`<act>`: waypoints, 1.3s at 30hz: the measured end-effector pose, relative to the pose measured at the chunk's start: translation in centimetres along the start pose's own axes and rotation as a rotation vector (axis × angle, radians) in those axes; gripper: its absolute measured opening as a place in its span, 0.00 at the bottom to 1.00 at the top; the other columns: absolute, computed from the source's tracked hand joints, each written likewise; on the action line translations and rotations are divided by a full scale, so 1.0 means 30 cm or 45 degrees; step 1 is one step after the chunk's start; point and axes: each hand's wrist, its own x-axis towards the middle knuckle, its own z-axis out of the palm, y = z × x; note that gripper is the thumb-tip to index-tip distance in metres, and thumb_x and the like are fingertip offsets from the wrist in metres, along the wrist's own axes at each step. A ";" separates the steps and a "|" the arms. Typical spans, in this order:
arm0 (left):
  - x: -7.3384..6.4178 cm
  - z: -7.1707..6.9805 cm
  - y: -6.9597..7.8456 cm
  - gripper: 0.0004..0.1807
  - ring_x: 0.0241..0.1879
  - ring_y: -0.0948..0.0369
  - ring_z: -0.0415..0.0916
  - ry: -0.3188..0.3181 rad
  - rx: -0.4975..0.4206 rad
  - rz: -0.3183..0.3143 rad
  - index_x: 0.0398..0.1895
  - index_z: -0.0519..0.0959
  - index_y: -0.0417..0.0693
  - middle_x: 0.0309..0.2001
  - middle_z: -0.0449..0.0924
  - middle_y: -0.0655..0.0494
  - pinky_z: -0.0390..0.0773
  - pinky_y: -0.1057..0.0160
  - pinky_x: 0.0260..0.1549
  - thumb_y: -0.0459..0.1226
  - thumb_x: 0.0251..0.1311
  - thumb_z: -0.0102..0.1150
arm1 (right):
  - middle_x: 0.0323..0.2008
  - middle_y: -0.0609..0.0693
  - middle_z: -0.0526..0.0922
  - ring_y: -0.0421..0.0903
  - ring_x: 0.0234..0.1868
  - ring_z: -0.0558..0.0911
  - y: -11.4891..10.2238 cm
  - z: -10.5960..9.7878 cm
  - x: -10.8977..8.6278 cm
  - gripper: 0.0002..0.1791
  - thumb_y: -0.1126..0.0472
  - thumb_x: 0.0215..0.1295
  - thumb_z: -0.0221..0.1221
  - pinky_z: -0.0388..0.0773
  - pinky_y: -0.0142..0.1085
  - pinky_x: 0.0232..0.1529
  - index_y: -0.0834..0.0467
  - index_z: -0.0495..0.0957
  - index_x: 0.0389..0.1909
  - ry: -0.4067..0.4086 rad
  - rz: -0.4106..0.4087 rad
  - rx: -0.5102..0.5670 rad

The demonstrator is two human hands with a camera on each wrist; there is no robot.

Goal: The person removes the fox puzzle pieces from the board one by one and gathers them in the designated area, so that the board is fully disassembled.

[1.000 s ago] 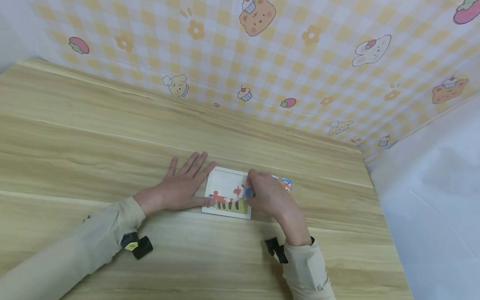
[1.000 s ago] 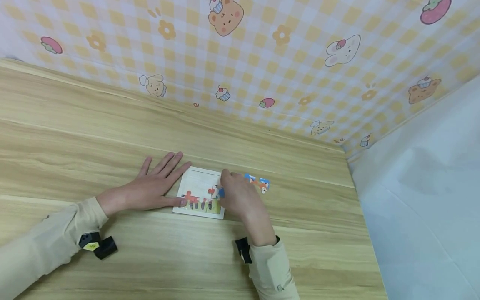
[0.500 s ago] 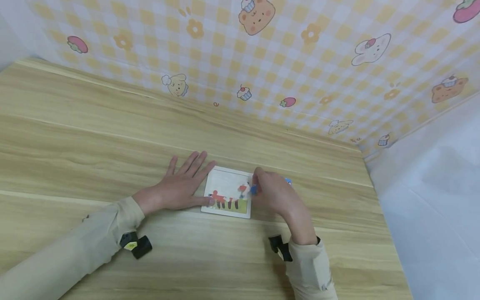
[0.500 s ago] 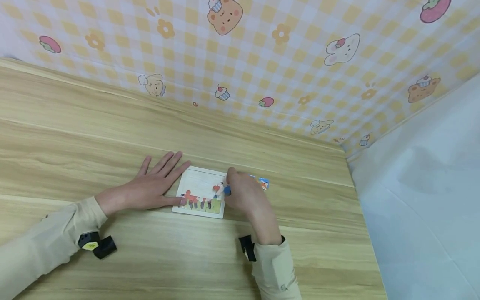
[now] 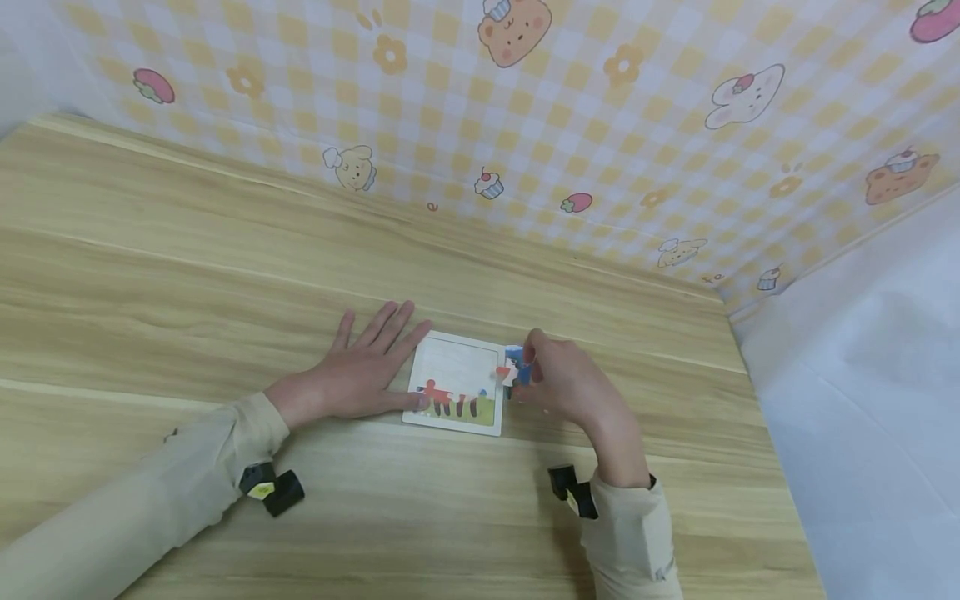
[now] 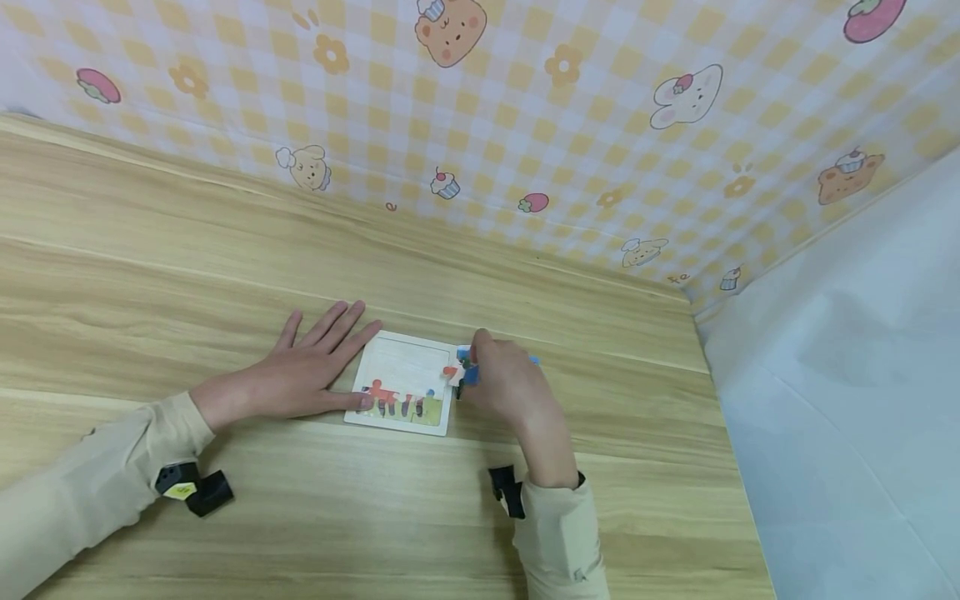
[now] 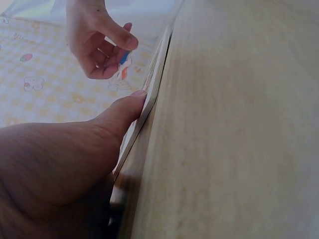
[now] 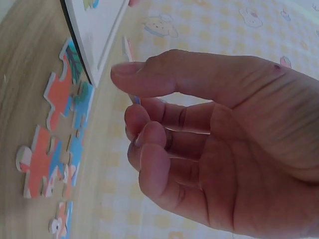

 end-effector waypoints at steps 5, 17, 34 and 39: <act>0.001 0.000 -0.001 0.51 0.70 0.48 0.23 -0.001 0.003 -0.005 0.74 0.42 0.45 0.73 0.29 0.42 0.23 0.35 0.58 0.61 0.56 0.53 | 0.26 0.50 0.74 0.45 0.24 0.71 0.020 -0.011 -0.006 0.19 0.64 0.51 0.68 0.71 0.35 0.27 0.62 0.70 0.41 -0.015 0.009 -0.005; -0.006 -0.009 -0.002 0.52 0.70 0.47 0.23 -0.009 0.006 -0.016 0.74 0.42 0.45 0.73 0.29 0.42 0.23 0.35 0.58 0.61 0.56 0.53 | 0.23 0.50 0.77 0.44 0.22 0.73 0.051 -0.045 -0.026 0.24 0.56 0.51 0.69 0.70 0.36 0.26 0.62 0.68 0.42 -0.061 0.156 0.103; 0.002 0.001 -0.003 0.52 0.70 0.48 0.23 -0.008 0.002 -0.014 0.74 0.42 0.46 0.73 0.29 0.43 0.23 0.36 0.58 0.62 0.56 0.53 | 0.35 0.59 0.75 0.50 0.30 0.72 0.146 -0.096 -0.053 0.18 0.67 0.52 0.62 0.71 0.40 0.30 0.64 0.69 0.43 -0.050 0.208 0.003; 0.002 0.001 -0.002 0.52 0.70 0.48 0.23 -0.009 -0.001 -0.013 0.74 0.42 0.46 0.73 0.29 0.42 0.23 0.35 0.58 0.61 0.56 0.53 | 0.31 0.55 0.74 0.48 0.27 0.71 0.158 -0.098 -0.059 0.15 0.68 0.53 0.61 0.70 0.39 0.29 0.65 0.69 0.41 -0.053 0.211 0.018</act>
